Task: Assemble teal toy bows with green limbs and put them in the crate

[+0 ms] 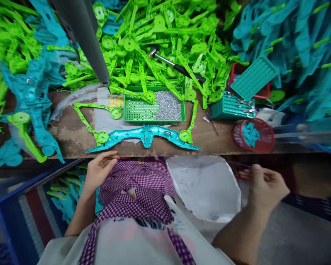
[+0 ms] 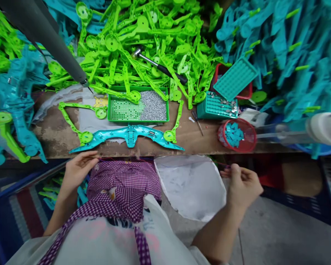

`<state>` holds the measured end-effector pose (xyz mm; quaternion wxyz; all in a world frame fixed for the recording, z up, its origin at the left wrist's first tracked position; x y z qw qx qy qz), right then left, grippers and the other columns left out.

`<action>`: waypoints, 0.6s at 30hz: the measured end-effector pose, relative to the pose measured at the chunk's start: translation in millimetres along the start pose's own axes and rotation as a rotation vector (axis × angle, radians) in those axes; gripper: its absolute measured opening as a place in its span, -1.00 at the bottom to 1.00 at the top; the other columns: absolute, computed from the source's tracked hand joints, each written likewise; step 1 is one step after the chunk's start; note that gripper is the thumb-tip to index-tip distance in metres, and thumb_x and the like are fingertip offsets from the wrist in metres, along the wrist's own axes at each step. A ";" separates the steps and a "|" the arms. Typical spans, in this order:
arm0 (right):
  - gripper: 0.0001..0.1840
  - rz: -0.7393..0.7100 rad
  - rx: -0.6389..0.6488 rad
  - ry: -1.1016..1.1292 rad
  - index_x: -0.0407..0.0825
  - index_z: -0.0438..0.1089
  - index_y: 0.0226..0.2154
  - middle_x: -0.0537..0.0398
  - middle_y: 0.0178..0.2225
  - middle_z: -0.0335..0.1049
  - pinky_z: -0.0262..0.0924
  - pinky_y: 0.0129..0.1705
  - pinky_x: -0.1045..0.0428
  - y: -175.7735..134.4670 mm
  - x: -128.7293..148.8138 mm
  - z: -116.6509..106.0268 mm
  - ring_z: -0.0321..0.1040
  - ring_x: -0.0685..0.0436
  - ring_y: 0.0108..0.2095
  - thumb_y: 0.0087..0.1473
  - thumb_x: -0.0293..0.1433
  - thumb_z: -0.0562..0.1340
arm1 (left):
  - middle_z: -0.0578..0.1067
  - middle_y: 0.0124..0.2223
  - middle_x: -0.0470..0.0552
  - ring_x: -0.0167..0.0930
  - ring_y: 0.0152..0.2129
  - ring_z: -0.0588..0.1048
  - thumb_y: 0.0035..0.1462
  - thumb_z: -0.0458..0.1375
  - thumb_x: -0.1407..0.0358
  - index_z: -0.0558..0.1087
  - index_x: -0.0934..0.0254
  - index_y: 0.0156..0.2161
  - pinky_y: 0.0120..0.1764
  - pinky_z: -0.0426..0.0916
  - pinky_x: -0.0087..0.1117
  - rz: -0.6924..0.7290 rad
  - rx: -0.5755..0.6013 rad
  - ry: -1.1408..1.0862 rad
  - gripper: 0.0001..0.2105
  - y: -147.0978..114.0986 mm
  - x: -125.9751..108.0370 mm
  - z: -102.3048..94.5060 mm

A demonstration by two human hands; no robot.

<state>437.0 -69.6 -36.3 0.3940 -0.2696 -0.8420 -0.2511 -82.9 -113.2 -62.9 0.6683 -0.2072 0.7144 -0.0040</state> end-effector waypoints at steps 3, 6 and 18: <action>-0.55 -0.133 0.249 -0.320 0.21 0.22 -0.77 0.14 -0.84 0.03 -0.29 -0.75 -0.03 3.1 -15.5 -5.0 -0.15 -0.05 -0.86 -0.09 0.02 0.31 | 0.62 -0.23 -0.06 -0.44 -0.28 0.59 0.08 0.29 0.36 0.54 0.17 -0.08 -0.11 0.50 -0.40 0.183 -0.189 0.015 -0.74 2.8 -18.9 -13.6; -0.53 -0.313 0.407 -0.485 0.20 0.25 -0.78 0.15 -0.86 -0.03 -0.34 -0.76 -0.01 -14.0 21.3 3.6 -0.15 -0.11 -0.87 0.04 -0.03 0.22 | 0.60 -0.13 -0.08 -0.44 -0.19 0.56 0.16 0.20 0.45 0.48 0.08 0.04 -0.04 0.48 -0.38 0.404 -0.105 0.230 -0.64 0.4 -43.8 3.1; -0.41 -0.228 1.486 0.459 0.08 0.04 0.27 0.16 -0.35 0.49 0.35 -0.39 0.06 -179.6 160.1 150.4 0.42 -0.01 -0.43 0.25 -0.16 0.12 | 0.51 0.08 0.04 -0.32 0.01 0.50 0.21 0.02 0.56 0.35 0.08 0.22 0.12 0.40 -0.27 0.705 0.358 0.470 -0.48 -29.0 -60.9 86.8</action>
Point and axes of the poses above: each hand's wrist, its own y-axis towards the middle knuckle, its own z-axis out of the palm, x = y × z, the point moved 5 cm from there along y, towards the middle knuckle
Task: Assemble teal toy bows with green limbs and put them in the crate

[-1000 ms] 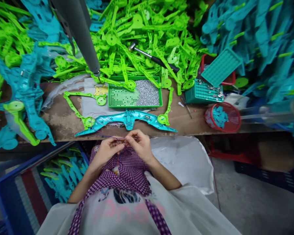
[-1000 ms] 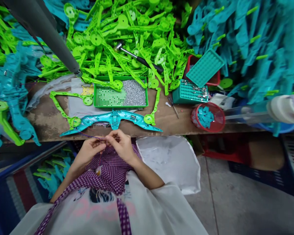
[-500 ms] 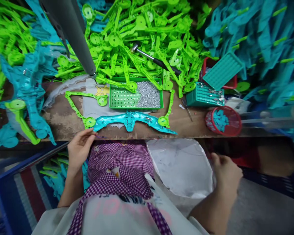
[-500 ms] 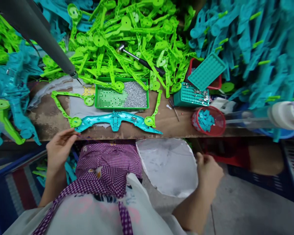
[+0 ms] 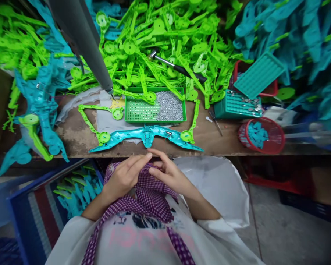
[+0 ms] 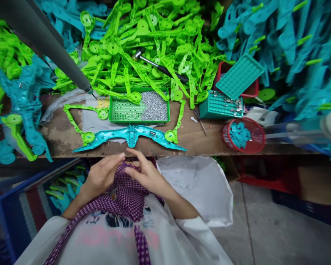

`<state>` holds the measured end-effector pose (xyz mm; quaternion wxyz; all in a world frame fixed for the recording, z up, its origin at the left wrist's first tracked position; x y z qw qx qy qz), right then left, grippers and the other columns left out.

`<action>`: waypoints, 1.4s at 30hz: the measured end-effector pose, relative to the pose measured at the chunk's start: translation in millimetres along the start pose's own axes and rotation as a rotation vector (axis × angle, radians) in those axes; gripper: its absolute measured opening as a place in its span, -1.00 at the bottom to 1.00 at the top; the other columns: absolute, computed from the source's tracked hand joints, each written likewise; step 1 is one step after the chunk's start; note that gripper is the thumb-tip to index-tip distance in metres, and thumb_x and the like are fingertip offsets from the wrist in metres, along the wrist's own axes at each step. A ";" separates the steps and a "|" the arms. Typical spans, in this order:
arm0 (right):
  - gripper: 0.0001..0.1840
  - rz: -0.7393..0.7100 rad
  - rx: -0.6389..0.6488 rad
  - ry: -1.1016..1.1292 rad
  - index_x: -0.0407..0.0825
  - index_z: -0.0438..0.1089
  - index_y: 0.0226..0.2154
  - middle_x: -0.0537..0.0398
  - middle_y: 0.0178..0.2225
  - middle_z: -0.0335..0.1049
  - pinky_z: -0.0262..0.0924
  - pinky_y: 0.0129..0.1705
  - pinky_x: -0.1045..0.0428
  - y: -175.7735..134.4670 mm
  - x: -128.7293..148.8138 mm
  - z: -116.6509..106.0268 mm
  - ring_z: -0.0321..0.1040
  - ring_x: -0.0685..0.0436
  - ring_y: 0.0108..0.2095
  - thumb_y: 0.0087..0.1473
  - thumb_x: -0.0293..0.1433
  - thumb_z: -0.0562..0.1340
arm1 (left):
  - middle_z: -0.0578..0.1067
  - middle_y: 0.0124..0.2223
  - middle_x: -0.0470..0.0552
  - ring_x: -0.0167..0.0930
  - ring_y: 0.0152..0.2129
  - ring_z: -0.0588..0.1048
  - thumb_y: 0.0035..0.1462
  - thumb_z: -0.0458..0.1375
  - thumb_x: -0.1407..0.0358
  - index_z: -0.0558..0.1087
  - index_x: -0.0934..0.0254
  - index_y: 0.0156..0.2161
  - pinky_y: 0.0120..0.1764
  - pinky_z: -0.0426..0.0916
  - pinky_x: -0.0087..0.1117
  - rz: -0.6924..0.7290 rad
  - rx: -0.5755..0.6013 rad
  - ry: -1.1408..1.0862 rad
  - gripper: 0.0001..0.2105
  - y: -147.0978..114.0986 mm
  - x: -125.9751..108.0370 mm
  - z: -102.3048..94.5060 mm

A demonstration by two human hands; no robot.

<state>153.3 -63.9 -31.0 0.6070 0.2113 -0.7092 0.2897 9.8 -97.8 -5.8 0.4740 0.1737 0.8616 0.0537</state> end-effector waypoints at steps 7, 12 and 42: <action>-0.74 -0.066 0.078 -0.387 -0.01 0.44 -0.38 0.23 -0.57 0.39 0.07 -0.50 0.12 -0.8 16.2 -34.6 0.28 0.07 -0.56 0.24 -0.25 0.15 | 0.57 -0.19 0.02 -0.44 -0.32 0.56 0.23 0.12 0.42 0.35 0.13 0.15 -0.22 0.50 -0.42 -0.267 0.049 -0.606 -0.61 9.9 23.5 12.0; -0.79 -0.211 -0.301 -0.469 0.01 0.44 -0.34 0.07 -0.32 0.53 0.28 -0.19 -0.02 35.1 -0.5 -58.7 0.44 -0.08 -0.27 0.24 -0.28 0.13 | 0.53 -0.05 0.09 -0.47 -0.32 0.56 0.10 0.27 0.29 0.39 0.25 0.04 -0.21 0.46 -0.44 -0.668 -0.267 -0.821 -0.62 7.3 71.5 23.2; -0.83 -0.309 -0.206 -1.133 0.01 0.41 -0.40 0.07 -0.19 0.52 -0.09 0.12 -0.16 63.2 8.5 -64.7 0.39 -0.13 -0.10 0.20 -0.37 0.15 | 0.60 -0.26 -0.11 -0.43 -0.38 0.59 -0.14 0.46 0.21 0.40 0.14 -0.03 -0.33 0.52 -0.44 -0.755 -0.645 -1.214 -0.46 40.0 87.8 52.3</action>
Point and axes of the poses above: each hand's wrist, its own y-axis towards the middle knuckle, its own z-axis out of the palm, x = y × z, the point moved 5 cm from there along y, towards the middle knuckle
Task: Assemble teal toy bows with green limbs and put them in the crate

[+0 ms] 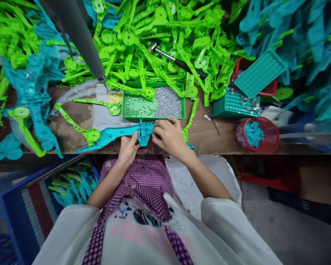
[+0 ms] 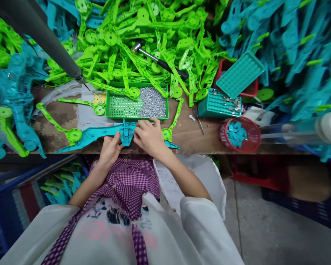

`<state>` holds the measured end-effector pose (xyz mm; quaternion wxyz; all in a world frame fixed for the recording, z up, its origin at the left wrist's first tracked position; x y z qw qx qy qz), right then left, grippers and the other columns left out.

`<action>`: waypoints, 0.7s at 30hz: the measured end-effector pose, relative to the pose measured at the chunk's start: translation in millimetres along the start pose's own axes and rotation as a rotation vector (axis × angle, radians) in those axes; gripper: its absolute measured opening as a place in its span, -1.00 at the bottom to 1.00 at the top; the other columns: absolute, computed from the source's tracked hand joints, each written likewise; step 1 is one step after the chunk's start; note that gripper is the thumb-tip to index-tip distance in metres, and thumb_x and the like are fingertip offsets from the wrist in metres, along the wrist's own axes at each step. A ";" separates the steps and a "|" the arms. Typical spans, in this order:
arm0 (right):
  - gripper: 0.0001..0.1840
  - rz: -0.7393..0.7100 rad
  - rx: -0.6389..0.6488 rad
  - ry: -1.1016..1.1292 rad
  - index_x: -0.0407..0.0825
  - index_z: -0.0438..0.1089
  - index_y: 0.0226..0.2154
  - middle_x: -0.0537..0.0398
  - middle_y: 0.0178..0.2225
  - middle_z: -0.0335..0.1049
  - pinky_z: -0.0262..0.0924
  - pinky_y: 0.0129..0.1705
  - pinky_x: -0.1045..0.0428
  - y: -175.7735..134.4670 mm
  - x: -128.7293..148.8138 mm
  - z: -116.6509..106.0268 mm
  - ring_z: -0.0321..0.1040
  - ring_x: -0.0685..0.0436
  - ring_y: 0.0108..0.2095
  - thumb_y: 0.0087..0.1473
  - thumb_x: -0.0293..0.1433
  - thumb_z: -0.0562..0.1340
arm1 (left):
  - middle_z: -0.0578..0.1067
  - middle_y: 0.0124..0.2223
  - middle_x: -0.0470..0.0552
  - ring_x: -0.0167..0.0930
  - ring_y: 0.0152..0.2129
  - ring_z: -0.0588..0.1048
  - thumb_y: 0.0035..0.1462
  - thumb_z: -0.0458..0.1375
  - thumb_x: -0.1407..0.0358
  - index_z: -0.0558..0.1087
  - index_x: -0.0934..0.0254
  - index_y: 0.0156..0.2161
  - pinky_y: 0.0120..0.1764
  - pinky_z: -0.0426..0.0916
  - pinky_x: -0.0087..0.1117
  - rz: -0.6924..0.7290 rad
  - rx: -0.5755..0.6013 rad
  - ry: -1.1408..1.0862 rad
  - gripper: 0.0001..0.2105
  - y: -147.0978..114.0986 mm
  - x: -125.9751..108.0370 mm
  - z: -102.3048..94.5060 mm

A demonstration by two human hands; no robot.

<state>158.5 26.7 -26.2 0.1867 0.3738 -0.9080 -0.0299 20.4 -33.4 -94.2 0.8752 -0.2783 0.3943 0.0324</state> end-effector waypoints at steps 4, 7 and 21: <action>-0.81 -0.050 0.032 -0.145 0.00 0.41 -0.39 0.04 -0.13 0.45 -0.17 0.13 -0.17 9.7 9.4 6.8 0.32 -0.13 -0.09 0.21 -0.37 0.13 | 0.59 -0.20 -0.10 -0.43 -0.36 0.59 -0.12 0.45 0.22 0.33 0.07 0.09 -0.32 0.53 -0.42 -0.020 0.008 0.013 -0.36 -1.8 -1.0 -0.1; -0.78 -0.044 0.033 -0.189 0.01 0.41 -0.34 0.06 -0.16 0.45 -0.19 0.10 -0.16 8.6 12.4 9.8 0.30 -0.12 -0.13 0.26 -0.35 0.09 | 0.58 -0.23 -0.12 -0.43 -0.36 0.59 -0.11 0.45 0.24 0.31 0.05 0.12 -0.30 0.54 -0.41 -0.012 0.001 0.020 -0.34 -1.6 -0.5 -0.9; -0.73 0.067 -0.162 -0.101 0.00 0.40 -0.36 0.12 -0.30 0.48 -0.22 0.04 -0.08 -6.3 13.7 21.6 0.31 -0.06 -0.21 0.30 -0.28 0.07 | 0.57 -0.31 -0.14 -0.47 -0.35 0.57 -0.11 0.46 0.25 0.38 0.14 0.02 -0.23 0.49 -0.44 0.078 -0.032 -0.040 -0.43 -0.5 2.7 -2.0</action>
Point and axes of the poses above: each hand's wrist, its own y-axis towards the middle knuckle, its own z-axis out of the palm, x = y × z, the point moved 5 cm from there along y, towards the middle knuckle
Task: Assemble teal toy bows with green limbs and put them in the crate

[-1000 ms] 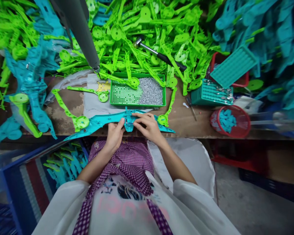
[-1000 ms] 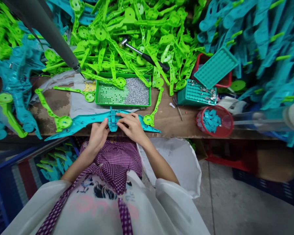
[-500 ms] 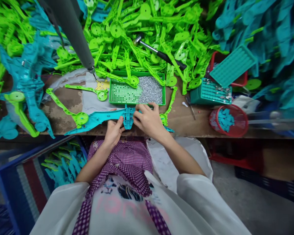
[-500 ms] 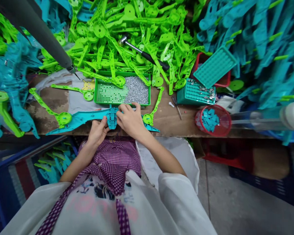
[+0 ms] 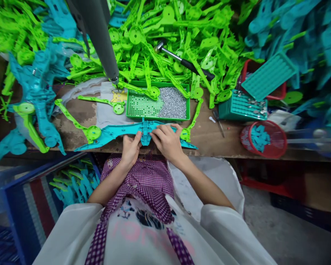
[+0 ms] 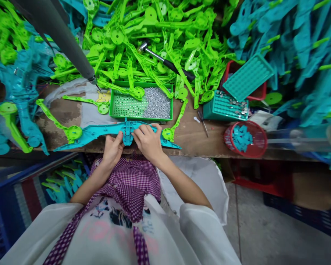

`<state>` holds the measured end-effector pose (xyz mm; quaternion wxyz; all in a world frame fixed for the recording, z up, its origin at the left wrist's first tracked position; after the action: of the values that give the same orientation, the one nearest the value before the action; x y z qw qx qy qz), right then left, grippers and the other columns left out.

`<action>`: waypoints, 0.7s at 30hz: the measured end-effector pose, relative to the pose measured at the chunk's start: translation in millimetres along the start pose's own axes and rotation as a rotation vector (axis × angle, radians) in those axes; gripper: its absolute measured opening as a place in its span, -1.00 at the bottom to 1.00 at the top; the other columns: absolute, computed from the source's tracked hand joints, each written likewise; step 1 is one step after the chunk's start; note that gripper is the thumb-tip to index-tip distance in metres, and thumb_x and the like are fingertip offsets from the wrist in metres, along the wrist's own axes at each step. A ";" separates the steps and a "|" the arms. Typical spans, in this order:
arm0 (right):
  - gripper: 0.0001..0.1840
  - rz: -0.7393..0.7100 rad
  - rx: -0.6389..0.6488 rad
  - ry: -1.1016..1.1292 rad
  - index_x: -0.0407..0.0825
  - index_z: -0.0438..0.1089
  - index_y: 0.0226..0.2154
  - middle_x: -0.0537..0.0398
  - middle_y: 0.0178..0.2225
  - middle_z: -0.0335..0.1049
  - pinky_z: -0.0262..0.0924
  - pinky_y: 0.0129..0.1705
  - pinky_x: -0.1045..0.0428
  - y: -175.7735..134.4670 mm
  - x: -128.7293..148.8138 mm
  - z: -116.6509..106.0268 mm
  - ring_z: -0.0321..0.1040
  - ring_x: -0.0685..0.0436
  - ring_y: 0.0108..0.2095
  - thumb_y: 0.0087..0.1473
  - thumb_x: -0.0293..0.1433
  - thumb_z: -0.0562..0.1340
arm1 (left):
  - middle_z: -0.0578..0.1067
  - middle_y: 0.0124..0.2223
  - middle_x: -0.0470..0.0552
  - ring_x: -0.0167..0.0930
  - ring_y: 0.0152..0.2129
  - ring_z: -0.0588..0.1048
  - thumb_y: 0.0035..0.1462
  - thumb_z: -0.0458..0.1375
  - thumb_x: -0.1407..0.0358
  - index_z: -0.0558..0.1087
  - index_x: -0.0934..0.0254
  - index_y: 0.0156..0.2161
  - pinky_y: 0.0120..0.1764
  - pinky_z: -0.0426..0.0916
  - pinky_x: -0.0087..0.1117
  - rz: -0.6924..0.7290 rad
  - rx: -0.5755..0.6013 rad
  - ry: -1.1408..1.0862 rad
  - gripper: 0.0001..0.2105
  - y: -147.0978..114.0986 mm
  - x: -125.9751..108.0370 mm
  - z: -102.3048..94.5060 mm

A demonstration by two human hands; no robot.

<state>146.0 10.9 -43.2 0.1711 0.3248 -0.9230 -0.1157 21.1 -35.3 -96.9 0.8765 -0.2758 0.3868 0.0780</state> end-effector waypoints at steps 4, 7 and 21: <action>-0.71 0.045 0.004 0.048 -0.02 0.38 -0.41 0.13 -0.31 0.47 -0.23 0.01 -0.08 2.4 0.6 1.1 0.30 -0.07 -0.17 0.30 -0.29 0.08 | 0.58 -0.22 -0.13 -0.50 -0.33 0.56 -0.04 0.41 0.27 0.35 0.08 0.08 -0.26 0.49 -0.49 -0.039 0.064 -0.022 -0.44 -1.3 -2.2 -0.7; -0.72 0.059 0.011 0.048 -0.01 0.39 -0.40 0.13 -0.32 0.46 -0.24 -0.02 -0.09 4.9 6.3 1.9 0.29 -0.09 -0.15 0.29 -0.30 0.08 | 0.58 -0.17 -0.14 -0.51 -0.32 0.55 -0.02 0.38 0.37 0.31 0.03 0.14 -0.29 0.47 -0.53 -0.078 0.105 -0.021 -0.39 -3.0 -4.5 -2.8; -0.81 0.028 0.060 0.112 0.00 0.39 -0.25 0.06 -0.18 0.47 -0.23 0.01 -0.10 -3.4 -0.3 -1.0 0.31 -0.15 -0.05 0.28 -0.29 0.11 | 0.55 -0.36 -0.18 -0.52 -0.44 0.53 -0.16 0.44 0.37 0.27 0.17 0.02 -0.33 0.43 -0.52 -0.023 0.006 0.001 -0.37 0.8 -0.6 -4.3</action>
<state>148.5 8.4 -43.4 0.2143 0.3227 -0.9195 -0.0670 17.7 -37.0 -99.3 0.8781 -0.2774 0.3841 0.0668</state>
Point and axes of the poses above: each hand's wrist, its own y-axis towards the middle knuckle, its own z-axis out of the palm, x = y × z, the point moved 5 cm from there along y, towards the middle knuckle
